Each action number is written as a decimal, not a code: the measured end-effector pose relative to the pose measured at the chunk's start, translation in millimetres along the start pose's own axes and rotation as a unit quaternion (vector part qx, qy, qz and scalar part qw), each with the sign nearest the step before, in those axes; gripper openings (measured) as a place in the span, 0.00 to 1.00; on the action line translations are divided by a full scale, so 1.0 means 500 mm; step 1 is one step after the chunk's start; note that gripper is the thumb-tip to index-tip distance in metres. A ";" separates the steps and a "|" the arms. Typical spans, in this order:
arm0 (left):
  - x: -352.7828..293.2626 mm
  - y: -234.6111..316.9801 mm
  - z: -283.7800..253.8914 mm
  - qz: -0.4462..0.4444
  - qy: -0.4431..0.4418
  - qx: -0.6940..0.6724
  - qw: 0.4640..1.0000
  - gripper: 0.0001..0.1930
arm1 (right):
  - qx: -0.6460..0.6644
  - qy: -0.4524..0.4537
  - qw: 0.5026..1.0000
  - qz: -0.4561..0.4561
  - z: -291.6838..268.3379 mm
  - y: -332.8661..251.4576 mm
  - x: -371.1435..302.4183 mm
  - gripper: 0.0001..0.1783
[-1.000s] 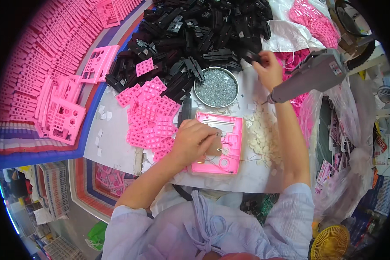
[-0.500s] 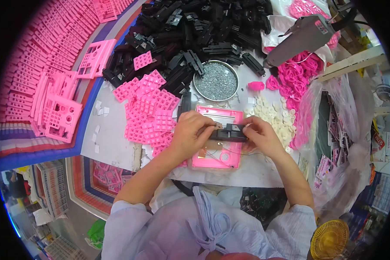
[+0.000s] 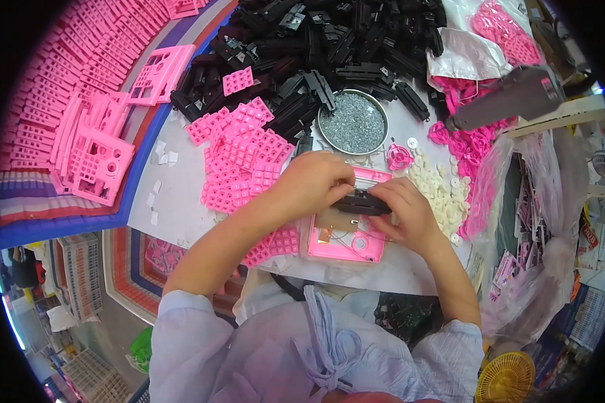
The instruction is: Assembling pink toy cash registers by installing internal components and using an electric screwdriver.
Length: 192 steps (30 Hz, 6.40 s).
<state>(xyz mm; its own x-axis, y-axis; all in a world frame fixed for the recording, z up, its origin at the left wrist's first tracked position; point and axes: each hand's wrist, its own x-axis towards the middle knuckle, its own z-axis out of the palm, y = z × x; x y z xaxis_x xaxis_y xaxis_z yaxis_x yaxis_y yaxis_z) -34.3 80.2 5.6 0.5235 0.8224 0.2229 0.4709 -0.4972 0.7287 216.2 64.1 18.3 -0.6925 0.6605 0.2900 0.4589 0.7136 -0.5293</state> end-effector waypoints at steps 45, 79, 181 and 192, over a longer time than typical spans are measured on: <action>0.027 0.009 -0.009 -0.147 -0.162 -0.076 0.973 0.10 | -0.132 -0.103 0.986 -0.015 -0.001 -0.053 0.025 0.19; 0.077 -0.019 -0.038 -0.079 -0.092 0.021 0.992 0.10 | 0.057 0.401 0.914 0.033 -0.114 0.007 0.024 0.40; 0.040 0.018 -0.013 -0.103 -0.192 0.020 0.976 0.07 | -0.205 -0.085 0.975 0.019 0.006 -0.111 0.033 0.18; 0.066 0.007 -0.009 -0.048 -0.236 0.054 0.969 0.08 | -0.077 -0.051 0.995 0.034 0.005 -0.050 0.016 0.21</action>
<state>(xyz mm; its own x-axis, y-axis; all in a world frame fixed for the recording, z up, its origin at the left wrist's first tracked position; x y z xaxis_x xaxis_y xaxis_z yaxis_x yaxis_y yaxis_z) -18.5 106.8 18.3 0.7283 0.6608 -0.1817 0.5914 -0.4721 0.6537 197.9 51.0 32.0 -0.7070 0.6863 0.1708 0.5808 0.7012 -0.4134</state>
